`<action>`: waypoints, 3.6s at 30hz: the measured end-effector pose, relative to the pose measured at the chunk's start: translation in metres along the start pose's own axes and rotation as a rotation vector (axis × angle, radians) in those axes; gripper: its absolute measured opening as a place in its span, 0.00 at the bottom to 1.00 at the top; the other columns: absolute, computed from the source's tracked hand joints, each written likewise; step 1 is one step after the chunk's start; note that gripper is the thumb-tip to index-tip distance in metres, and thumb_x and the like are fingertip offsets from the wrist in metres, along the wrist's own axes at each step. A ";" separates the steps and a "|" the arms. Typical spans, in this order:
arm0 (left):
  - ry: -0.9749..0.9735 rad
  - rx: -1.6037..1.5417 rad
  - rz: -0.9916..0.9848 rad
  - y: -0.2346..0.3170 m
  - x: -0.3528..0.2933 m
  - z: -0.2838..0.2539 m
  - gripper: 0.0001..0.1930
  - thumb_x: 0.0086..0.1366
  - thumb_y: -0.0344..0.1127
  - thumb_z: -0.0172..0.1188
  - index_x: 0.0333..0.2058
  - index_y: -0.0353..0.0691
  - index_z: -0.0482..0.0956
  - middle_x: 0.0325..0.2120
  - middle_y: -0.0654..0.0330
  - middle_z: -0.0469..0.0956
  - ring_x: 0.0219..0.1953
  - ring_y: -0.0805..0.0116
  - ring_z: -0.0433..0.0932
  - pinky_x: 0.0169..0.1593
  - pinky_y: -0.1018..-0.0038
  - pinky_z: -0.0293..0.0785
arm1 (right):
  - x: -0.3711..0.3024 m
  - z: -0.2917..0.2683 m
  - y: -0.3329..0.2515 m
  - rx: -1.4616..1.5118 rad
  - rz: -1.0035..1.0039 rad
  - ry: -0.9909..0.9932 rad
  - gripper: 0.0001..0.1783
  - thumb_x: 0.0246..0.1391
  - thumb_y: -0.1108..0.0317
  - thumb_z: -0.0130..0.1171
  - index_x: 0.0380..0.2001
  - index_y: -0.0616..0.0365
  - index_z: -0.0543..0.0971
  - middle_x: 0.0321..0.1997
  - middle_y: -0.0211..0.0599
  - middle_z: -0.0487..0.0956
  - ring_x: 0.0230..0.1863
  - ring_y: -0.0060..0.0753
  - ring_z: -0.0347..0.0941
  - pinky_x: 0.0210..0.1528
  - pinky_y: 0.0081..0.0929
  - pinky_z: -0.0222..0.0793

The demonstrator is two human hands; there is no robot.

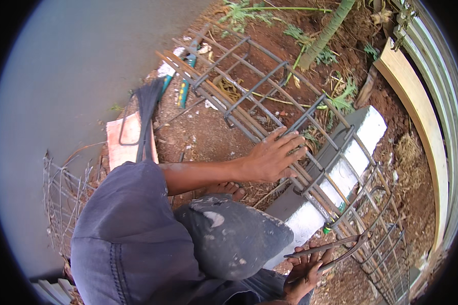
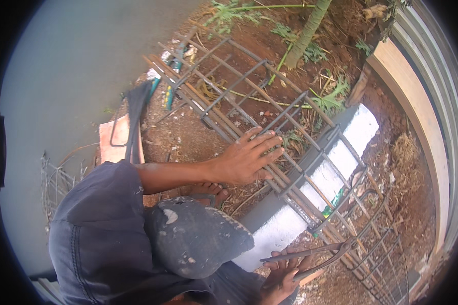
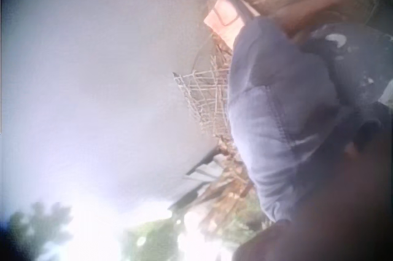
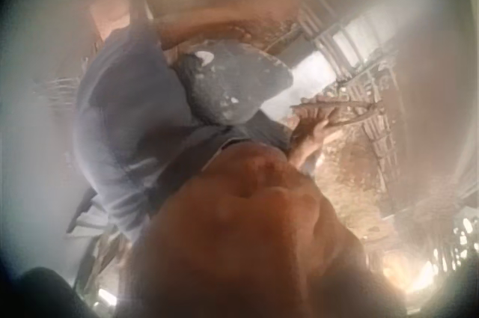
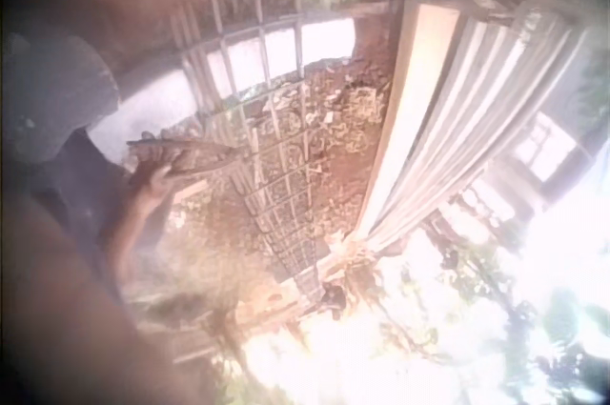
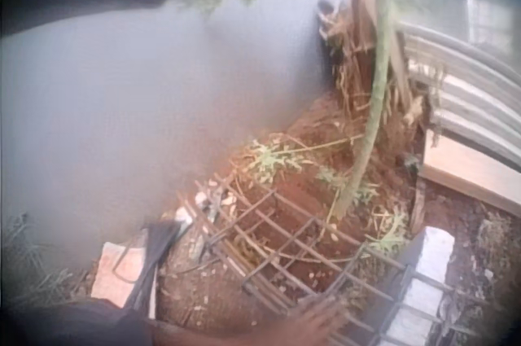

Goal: The person assembles a rebar cage by tying intersecting steel bars together with wire. They repeatedly pick up wire, wrap it around the intersections, and twist it to secure the structure.

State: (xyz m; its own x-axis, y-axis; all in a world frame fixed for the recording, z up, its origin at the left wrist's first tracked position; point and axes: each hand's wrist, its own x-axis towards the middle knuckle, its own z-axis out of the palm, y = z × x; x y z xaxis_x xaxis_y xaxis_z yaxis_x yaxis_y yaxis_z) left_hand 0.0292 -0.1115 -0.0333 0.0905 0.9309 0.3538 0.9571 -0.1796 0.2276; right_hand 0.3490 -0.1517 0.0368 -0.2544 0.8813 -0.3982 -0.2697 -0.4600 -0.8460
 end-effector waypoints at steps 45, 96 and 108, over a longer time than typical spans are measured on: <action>-1.290 -0.335 -0.134 0.243 0.082 -0.047 0.22 0.60 0.43 0.63 0.48 0.35 0.78 0.42 0.44 0.80 0.45 0.50 0.79 0.51 0.61 0.73 | -0.130 -0.055 0.053 0.817 0.446 1.128 0.14 0.67 0.53 0.48 0.41 0.50 0.74 0.27 0.30 0.77 0.22 0.25 0.74 0.14 0.20 0.60; -0.453 -0.591 -0.413 0.625 0.504 0.301 0.15 0.63 0.41 0.58 0.42 0.38 0.82 0.36 0.51 0.82 0.37 0.58 0.81 0.42 0.66 0.75 | 0.128 -0.743 -0.305 -1.519 -0.229 0.631 0.31 0.48 0.53 0.65 0.50 0.63 0.72 0.41 0.47 0.72 0.43 0.51 0.66 0.47 0.48 0.58; -0.513 -0.169 -0.240 0.740 0.602 0.593 0.23 0.63 0.46 0.57 0.51 0.36 0.77 0.48 0.47 0.78 0.51 0.51 0.77 0.55 0.60 0.72 | 0.154 -0.795 -0.292 -1.292 -0.092 0.561 0.33 0.53 0.57 0.62 0.59 0.61 0.70 0.64 0.58 0.57 0.64 0.60 0.50 0.62 0.58 0.47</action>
State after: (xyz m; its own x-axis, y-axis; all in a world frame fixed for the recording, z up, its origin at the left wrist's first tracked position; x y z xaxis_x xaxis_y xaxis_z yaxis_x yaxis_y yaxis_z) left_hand 0.9549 0.5045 -0.1895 0.0387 0.9790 -0.1999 0.9139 0.0463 0.4034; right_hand 1.1274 0.2047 -0.0593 0.1978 0.9684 -0.1516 0.8424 -0.2470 -0.4789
